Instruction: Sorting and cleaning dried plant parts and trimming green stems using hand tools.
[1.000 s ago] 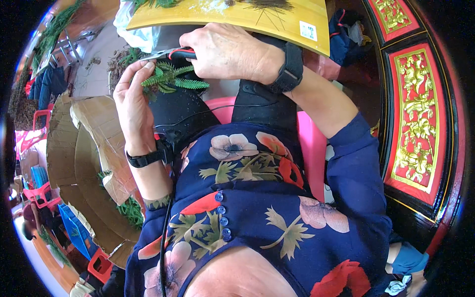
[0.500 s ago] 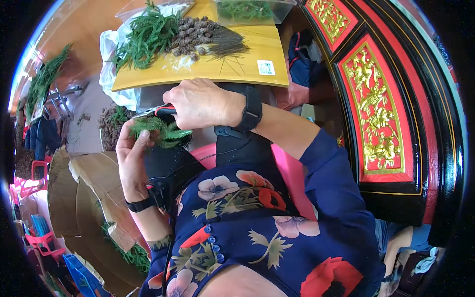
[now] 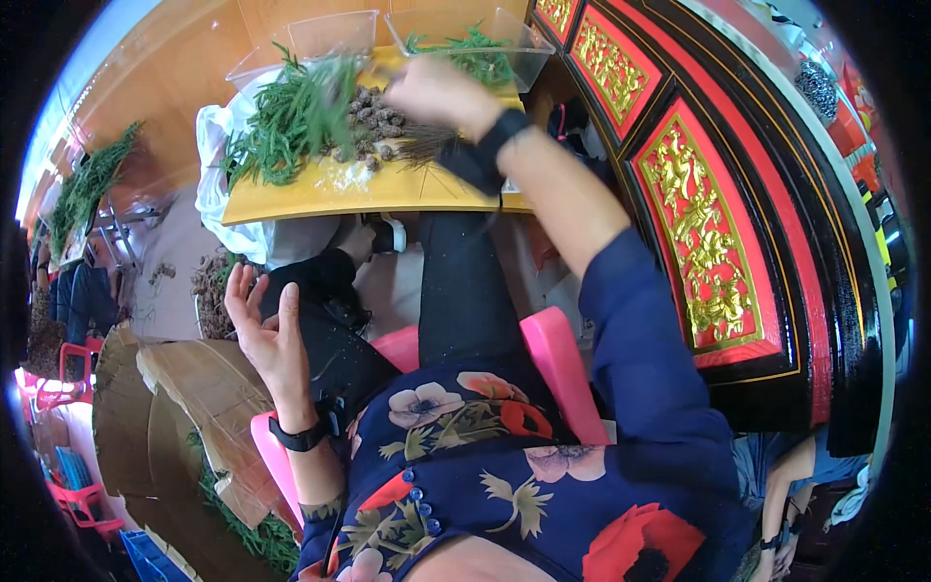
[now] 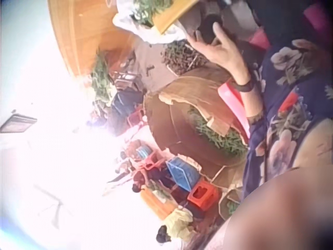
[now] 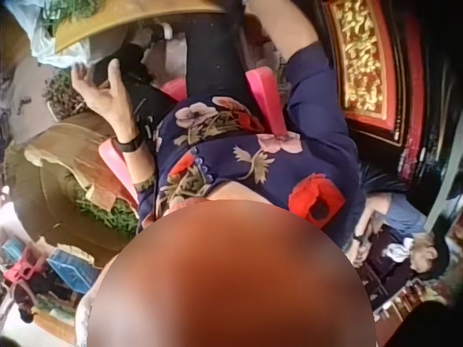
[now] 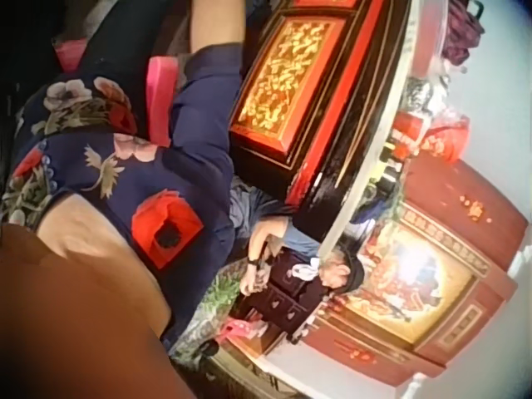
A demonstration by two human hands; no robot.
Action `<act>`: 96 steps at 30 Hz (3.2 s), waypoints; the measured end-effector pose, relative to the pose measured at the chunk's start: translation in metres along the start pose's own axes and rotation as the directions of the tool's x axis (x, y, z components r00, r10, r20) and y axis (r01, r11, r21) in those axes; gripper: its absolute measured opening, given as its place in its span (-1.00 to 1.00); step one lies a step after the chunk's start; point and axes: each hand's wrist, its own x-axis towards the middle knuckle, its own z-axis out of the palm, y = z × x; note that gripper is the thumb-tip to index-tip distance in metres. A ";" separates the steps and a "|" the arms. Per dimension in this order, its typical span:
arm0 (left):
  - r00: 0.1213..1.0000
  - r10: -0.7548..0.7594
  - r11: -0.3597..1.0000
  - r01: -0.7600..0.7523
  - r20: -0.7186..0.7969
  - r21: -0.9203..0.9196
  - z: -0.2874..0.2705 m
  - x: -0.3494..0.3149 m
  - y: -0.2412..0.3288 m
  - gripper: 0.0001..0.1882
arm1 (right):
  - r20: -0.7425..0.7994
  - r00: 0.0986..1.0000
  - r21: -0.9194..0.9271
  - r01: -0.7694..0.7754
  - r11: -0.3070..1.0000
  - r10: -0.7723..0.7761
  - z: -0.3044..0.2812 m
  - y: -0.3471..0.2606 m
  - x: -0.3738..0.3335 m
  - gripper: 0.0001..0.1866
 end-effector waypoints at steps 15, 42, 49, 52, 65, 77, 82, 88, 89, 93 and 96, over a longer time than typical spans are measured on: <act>0.985 -0.071 0.997 0.073 0.159 -0.008 0.007 -0.002 -0.004 -0.46 | 0.010 0.842 0.208 -0.529 0.823 0.539 0.026 0.171 -0.019 -0.53; 0.802 0.243 0.689 -0.539 0.546 0.485 0.177 0.143 -0.081 -0.73 | -0.371 0.913 -0.094 -0.218 0.971 0.169 0.105 0.070 -0.101 -0.71; 0.800 0.126 0.667 -0.506 0.587 0.546 0.187 0.152 -0.098 -0.68 | -0.036 0.918 -0.061 -0.396 0.916 0.395 0.103 0.035 -0.099 -0.83; 0.826 0.144 0.717 -0.467 0.545 0.518 0.185 0.153 -0.099 -0.66 | 0.013 0.930 -0.112 -0.362 0.925 0.366 0.101 0.034 -0.101 -0.80; 0.655 -0.333 0.404 0.749 0.678 -0.525 0.095 0.080 -0.048 -0.77 | -0.227 0.965 0.131 -0.100 0.986 0.128 0.083 0.008 -0.126 -0.88; 0.684 -0.302 0.127 0.719 0.664 -0.683 0.009 0.006 -0.021 -0.64 | -0.289 0.954 0.555 0.240 0.796 -0.086 0.082 -0.099 -0.184 -0.95; 0.721 -0.272 0.168 0.687 0.637 -0.706 0.001 0.001 -0.012 -0.52 | -0.276 0.955 0.590 0.257 0.765 -0.108 0.093 -0.107 -0.190 -0.92; 0.733 -0.237 0.212 0.679 0.637 -0.703 -0.002 0.000 -0.011 -0.52 | -0.349 0.925 0.473 0.315 0.823 -0.153 0.090 -0.110 -0.190 -0.88; 0.729 -0.229 0.200 0.684 0.645 -0.702 -0.002 -0.001 -0.012 -0.53 | -0.366 0.918 0.466 0.323 0.823 -0.154 0.090 -0.110 -0.190 -0.88; 0.747 -0.241 0.215 0.664 0.620 -0.716 0.000 -0.003 -0.009 -0.53 | -0.393 0.901 0.422 0.355 0.834 -0.184 0.091 -0.108 -0.189 -0.87; 0.769 -0.264 0.259 0.638 0.582 -0.725 0.002 -0.003 -0.009 -0.54 | -0.381 0.907 0.413 0.341 0.844 -0.180 0.089 -0.108 -0.191 -0.86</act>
